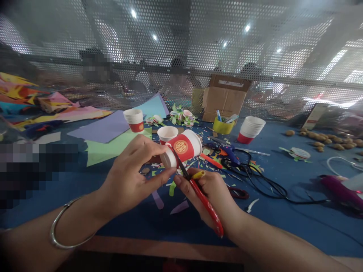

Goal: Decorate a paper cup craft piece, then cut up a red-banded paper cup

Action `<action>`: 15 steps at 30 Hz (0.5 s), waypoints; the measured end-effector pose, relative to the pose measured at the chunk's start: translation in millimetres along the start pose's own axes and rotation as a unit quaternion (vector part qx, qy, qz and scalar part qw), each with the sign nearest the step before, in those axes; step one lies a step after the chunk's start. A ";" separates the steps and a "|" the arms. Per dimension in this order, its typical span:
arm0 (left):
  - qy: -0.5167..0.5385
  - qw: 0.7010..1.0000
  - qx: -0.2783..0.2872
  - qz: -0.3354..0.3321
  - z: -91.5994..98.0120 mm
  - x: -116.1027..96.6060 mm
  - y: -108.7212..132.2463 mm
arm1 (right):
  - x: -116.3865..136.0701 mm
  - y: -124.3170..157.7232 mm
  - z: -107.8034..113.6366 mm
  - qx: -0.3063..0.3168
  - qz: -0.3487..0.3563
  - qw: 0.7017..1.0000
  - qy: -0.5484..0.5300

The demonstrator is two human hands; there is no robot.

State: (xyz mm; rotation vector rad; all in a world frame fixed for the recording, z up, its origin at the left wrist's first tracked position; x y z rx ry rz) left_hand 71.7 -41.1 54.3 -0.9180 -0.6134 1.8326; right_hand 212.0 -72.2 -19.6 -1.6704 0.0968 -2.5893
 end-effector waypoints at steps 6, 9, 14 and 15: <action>0.007 0.999 0.028 0.016 -4.5 -1.2 0.2 | 7.5 2.5 -0.5 -0.003 0.021 1.000 -0.007; 0.013 0.999 0.030 0.015 -4.1 -1.2 0.0 | 4.8 3.4 -0.9 0.002 0.008 1.000 -0.014; 0.010 1.000 0.028 0.004 -3.5 -0.2 -1.1 | -1.2 3.1 -0.9 -0.004 -0.028 0.999 -0.027; 0.006 1.000 0.029 0.003 -3.7 0.3 -1.1 | -3.4 3.1 -1.3 -0.006 -0.043 0.998 -0.035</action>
Point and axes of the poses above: each hand's wrist, its own y-axis away from the middle knuckle, its own z-axis out of the back of the hand, x = y × z, the point moved 9 cm from there along -y, towards the middle knuckle
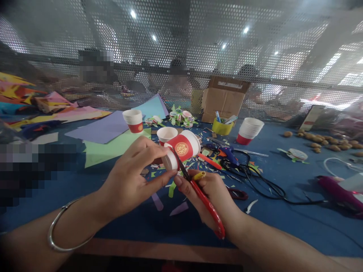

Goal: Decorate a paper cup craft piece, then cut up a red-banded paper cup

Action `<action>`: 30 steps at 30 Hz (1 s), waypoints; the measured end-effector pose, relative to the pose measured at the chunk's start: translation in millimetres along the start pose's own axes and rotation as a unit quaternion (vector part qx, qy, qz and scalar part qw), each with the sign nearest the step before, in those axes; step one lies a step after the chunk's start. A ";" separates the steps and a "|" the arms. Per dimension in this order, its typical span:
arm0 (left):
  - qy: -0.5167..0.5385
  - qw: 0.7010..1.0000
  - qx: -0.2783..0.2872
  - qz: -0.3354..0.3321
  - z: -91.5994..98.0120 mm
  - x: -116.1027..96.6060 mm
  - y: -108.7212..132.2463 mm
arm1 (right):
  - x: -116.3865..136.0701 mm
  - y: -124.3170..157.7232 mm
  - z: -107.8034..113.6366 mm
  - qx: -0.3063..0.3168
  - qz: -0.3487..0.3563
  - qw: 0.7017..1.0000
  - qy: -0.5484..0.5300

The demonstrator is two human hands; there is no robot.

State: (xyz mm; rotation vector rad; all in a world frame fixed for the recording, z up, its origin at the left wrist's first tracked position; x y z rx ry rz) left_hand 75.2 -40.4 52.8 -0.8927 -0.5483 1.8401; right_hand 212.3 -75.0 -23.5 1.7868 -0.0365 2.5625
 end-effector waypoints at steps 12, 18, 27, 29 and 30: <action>0.015 1.000 0.024 0.007 -6.1 6.6 0.0 | -9.0 0.8 -2.2 0.000 -0.026 0.999 -0.022; 0.031 0.999 0.014 0.003 -4.6 6.3 -0.2 | -7.0 0.5 -0.1 -0.015 -0.022 1.000 0.000; 0.018 1.000 0.007 -0.017 -5.6 -1.6 3.0 | -5.5 0.0 1.1 -0.014 -0.025 0.999 -0.031; 0.011 1.000 0.000 -0.021 -4.4 -2.5 2.7 | -3.5 0.6 3.1 -0.017 -0.019 0.999 -0.021; 0.009 1.000 0.003 -0.022 -4.6 -2.2 2.4 | -2.4 0.8 3.8 -0.017 -0.016 1.000 -0.014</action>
Point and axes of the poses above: each hand's wrist, its own y-axis away from the middle knuckle, its own z-axis out of the back of the hand, x = y × z, the point moved 9 cm from there along -y, towards the middle knuckle
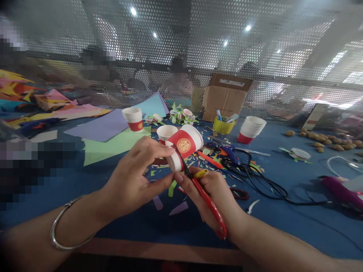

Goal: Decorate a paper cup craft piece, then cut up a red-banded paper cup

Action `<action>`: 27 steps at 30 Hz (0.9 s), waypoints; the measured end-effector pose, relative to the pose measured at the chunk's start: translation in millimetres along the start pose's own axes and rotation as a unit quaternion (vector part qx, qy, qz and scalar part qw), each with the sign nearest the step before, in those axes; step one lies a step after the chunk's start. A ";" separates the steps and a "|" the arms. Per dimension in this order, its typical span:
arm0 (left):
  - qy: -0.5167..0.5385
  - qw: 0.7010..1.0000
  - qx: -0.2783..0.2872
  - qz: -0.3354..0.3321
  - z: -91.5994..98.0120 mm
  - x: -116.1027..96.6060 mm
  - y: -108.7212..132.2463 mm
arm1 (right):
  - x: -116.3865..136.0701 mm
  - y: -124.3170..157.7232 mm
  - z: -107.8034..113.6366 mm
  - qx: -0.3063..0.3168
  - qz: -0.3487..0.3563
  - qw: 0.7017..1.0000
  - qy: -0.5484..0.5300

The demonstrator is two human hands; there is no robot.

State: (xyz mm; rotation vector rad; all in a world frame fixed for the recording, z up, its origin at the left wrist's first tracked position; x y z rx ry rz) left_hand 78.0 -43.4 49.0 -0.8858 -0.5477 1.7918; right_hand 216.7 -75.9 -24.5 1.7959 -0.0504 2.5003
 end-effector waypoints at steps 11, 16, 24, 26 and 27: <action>0.011 1.000 0.014 0.001 -1.4 6.4 -4.4 | 3.5 1.2 3.1 0.002 0.020 0.999 0.036; 0.241 0.959 -0.005 0.147 -7.1 31.5 -1.3 | 3.4 0.3 15.0 -0.058 -0.009 0.998 0.030; 0.522 0.791 0.004 0.319 -27.2 52.8 2.7 | 4.2 -8.3 27.4 -0.078 0.041 0.995 0.037; 0.532 0.781 0.004 0.326 -27.2 52.5 2.1 | 10.9 -7.4 32.0 -0.092 0.065 0.991 0.066; 0.540 0.775 0.002 0.328 -27.2 51.9 1.9 | 12.8 -7.4 33.6 -0.095 0.070 0.990 0.077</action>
Point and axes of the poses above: each hand's wrist, its own y-axis away from the middle knuckle, its own z-axis out of the back of the hand, x = y × z, the point moved 9 cm from there along -y, towards the middle knuckle
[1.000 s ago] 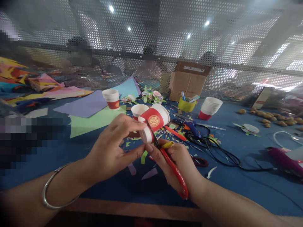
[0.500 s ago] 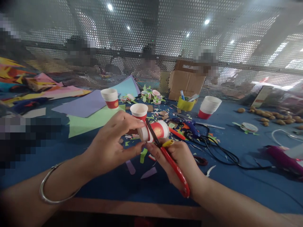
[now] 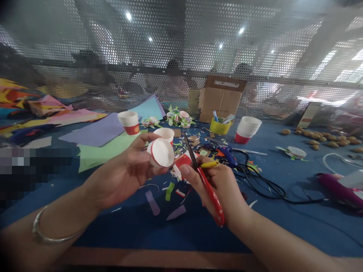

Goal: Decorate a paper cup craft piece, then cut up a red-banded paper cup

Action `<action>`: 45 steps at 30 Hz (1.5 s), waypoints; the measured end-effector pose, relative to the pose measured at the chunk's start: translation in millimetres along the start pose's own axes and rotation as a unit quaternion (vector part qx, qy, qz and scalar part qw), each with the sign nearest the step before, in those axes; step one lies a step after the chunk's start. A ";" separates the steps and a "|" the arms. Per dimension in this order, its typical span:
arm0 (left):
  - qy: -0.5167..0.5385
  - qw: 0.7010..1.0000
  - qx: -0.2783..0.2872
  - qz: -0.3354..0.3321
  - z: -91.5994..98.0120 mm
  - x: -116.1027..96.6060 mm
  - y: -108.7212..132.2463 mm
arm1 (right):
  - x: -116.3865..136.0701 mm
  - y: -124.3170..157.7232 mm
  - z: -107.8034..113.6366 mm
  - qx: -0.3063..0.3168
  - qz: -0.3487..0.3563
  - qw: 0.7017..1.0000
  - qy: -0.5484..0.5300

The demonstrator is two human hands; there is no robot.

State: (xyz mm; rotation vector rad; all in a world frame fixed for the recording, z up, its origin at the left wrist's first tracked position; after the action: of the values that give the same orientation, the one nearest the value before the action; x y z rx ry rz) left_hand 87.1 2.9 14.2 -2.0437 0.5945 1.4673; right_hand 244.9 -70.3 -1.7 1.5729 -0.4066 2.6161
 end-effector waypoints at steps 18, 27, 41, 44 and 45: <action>0.080 0.996 0.025 0.026 -3.3 1.9 2.7 | 4.1 0.3 -5.1 0.070 0.057 0.987 -0.133; 0.032 0.995 0.086 -0.043 -7.0 0.6 3.7 | 12.0 -1.6 -7.4 0.045 0.101 0.994 0.024; 0.020 0.988 0.142 -0.056 -19.1 1.1 9.7 | 38.3 9.6 -0.4 -0.038 0.262 0.936 0.231; 0.028 0.988 0.147 -0.048 -21.0 1.8 11.4 | 41.6 12.8 1.7 -0.056 0.289 0.920 0.259; 0.030 0.988 0.147 -0.045 -21.2 2.1 12.0 | 42.6 13.9 2.9 -0.066 0.297 0.913 0.271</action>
State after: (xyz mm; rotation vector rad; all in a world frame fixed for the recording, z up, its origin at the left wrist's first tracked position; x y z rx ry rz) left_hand 95.1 -20.2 15.5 -1.8633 0.6900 1.1917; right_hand 224.4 -88.0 34.3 0.6795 -1.1173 3.1951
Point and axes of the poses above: each hand's wrist, its own y-axis away from the middle knuckle, its own z-axis out of the back of the hand, x = y × z, the point moved 9 cm from there along -y, towards the middle knuckle
